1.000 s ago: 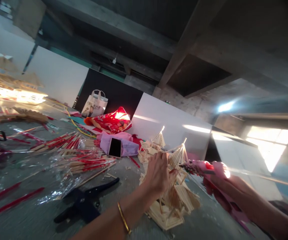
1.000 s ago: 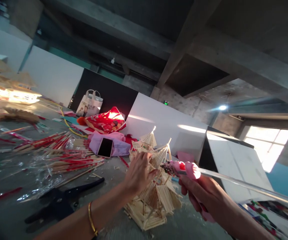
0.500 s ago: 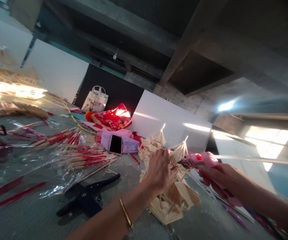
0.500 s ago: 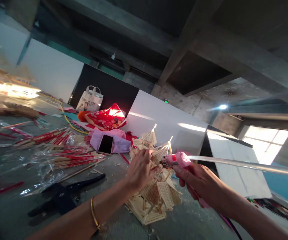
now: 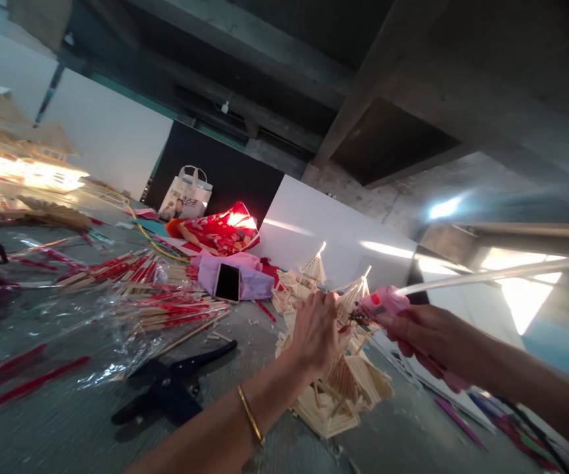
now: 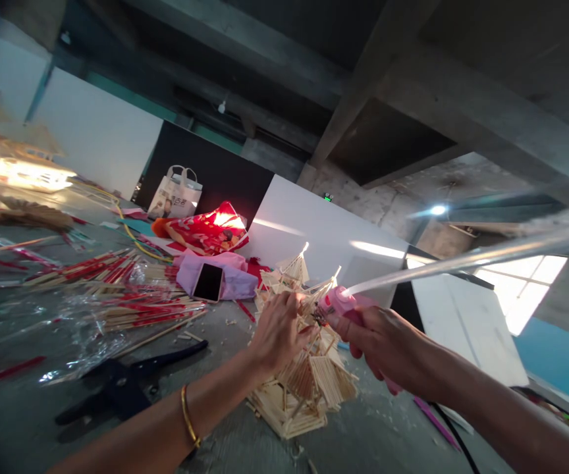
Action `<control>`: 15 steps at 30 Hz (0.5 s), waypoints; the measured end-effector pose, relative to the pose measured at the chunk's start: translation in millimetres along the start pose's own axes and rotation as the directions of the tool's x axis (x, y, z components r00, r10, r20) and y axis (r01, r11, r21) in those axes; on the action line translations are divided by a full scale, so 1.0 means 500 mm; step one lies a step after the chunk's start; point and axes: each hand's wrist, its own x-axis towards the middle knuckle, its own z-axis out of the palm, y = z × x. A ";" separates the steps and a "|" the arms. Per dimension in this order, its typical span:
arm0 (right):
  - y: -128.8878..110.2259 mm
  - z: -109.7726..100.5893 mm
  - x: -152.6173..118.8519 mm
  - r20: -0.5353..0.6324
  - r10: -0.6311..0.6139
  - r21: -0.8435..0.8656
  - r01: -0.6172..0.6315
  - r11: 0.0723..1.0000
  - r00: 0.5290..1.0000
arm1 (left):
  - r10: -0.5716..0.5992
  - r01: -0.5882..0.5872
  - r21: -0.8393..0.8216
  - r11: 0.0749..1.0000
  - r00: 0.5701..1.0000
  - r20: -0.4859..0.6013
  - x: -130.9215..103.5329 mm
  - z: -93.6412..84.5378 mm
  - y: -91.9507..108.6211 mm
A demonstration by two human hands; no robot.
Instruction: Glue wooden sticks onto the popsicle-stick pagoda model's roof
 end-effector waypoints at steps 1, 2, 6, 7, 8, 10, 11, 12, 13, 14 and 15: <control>-0.003 -0.001 0.001 -0.002 0.016 -0.017 -0.016 1.000 1.000 | 0.001 -0.001 -0.001 1.000 1.000 -0.002 0.000 0.001 -0.001; -0.007 -0.003 0.003 0.002 0.032 -0.032 -0.032 0.999 0.999 | 0.004 -0.004 -0.002 1.000 1.000 -0.007 0.000 0.002 -0.002; -0.018 -0.008 0.004 0.043 0.024 -0.067 -0.021 0.998 0.999 | 0.032 -0.032 -0.004 0.999 0.999 -0.039 0.000 0.011 -0.007; -0.019 -0.008 0.003 0.054 0.009 -0.068 -0.005 0.998 0.999 | 0.036 -0.036 -0.006 0.999 0.998 -0.044 0.000 0.011 -0.007; -0.020 -0.008 0.003 0.057 -0.001 -0.071 0.005 0.997 0.998 | 0.036 -0.036 -0.009 0.999 0.998 -0.043 0.000 0.010 -0.007; -0.020 -0.007 0.002 0.053 -0.009 -0.076 0.013 0.997 0.999 | 0.025 -0.025 -0.017 1.000 0.999 -0.024 0.000 0.005 -0.005; -0.019 -0.006 0.002 0.045 -0.008 -0.083 0.012 0.996 0.999 | 0.015 -0.016 -0.020 1.000 1.000 -0.010 0.001 0.002 -0.004; -0.018 -0.005 0.002 0.036 -0.008 -0.093 0.011 0.996 0.999 | 0.005 -0.005 -0.022 1.000 1.000 0.001 0.001 -0.001 -0.003; -0.016 -0.004 0.003 0.031 -0.013 -0.103 0.016 0.995 0.999 | -0.004 0.004 -0.023 1.000 1.000 0.011 0.002 -0.004 -0.002; -0.014 -0.004 0.004 0.034 -0.023 -0.107 0.027 0.994 0.999 | -0.010 0.010 -0.023 1.000 1.000 0.018 0.002 -0.005 -0.001; -0.010 -0.003 0.004 0.040 -0.033 -0.102 0.037 0.994 0.999 | -0.015 0.016 -0.024 1.000 1.000 0.021 0.003 -0.006 0.000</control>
